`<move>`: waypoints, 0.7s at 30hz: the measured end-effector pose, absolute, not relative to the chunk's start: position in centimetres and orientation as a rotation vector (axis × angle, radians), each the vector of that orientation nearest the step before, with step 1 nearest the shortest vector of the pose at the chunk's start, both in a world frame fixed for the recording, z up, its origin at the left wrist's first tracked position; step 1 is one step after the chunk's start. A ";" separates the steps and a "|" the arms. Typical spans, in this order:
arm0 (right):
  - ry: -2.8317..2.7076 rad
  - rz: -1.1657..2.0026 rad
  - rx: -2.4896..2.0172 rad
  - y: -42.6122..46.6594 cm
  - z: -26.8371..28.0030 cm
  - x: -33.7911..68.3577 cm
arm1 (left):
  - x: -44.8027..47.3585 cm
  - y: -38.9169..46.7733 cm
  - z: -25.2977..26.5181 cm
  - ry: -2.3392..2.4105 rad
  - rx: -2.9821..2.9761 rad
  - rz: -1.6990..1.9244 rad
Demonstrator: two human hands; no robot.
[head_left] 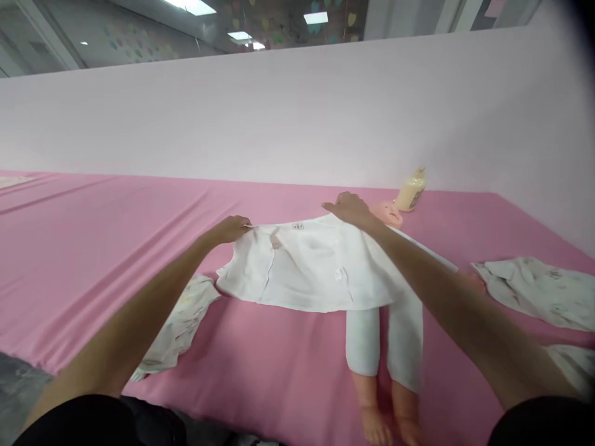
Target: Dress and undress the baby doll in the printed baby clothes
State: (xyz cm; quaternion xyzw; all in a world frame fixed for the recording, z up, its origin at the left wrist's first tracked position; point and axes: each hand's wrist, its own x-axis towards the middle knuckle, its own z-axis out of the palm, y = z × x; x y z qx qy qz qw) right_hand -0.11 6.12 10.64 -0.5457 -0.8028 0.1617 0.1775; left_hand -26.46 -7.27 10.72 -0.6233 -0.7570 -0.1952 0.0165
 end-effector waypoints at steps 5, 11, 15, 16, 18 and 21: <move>-2.328 0.068 -1.583 7.7 7.7 -2.3 | -27.1 -5.6 7.6 -2.440 -1.961 -0.510; -2.349 0.022 -1.539 7.4 7.5 -1.2 | -29.1 -2.1 5.0 -2.607 -1.857 -0.329; -2.251 0.002 -1.451 5.2 8.2 2.3 | -26.4 -0.9 4.3 -2.441 -1.818 -0.437; -2.183 0.022 -1.418 4.2 8.4 3.7 | -24.9 -1.0 4.5 -2.351 -1.842 -0.532; -2.033 0.145 -1.384 1.9 8.7 6.8 | -21.4 -2.0 5.3 -2.150 -1.963 -0.769; -1.851 0.320 -1.412 -1.8 8.4 12.0 | -15.8 -4.5 6.8 -1.955 -2.259 -1.027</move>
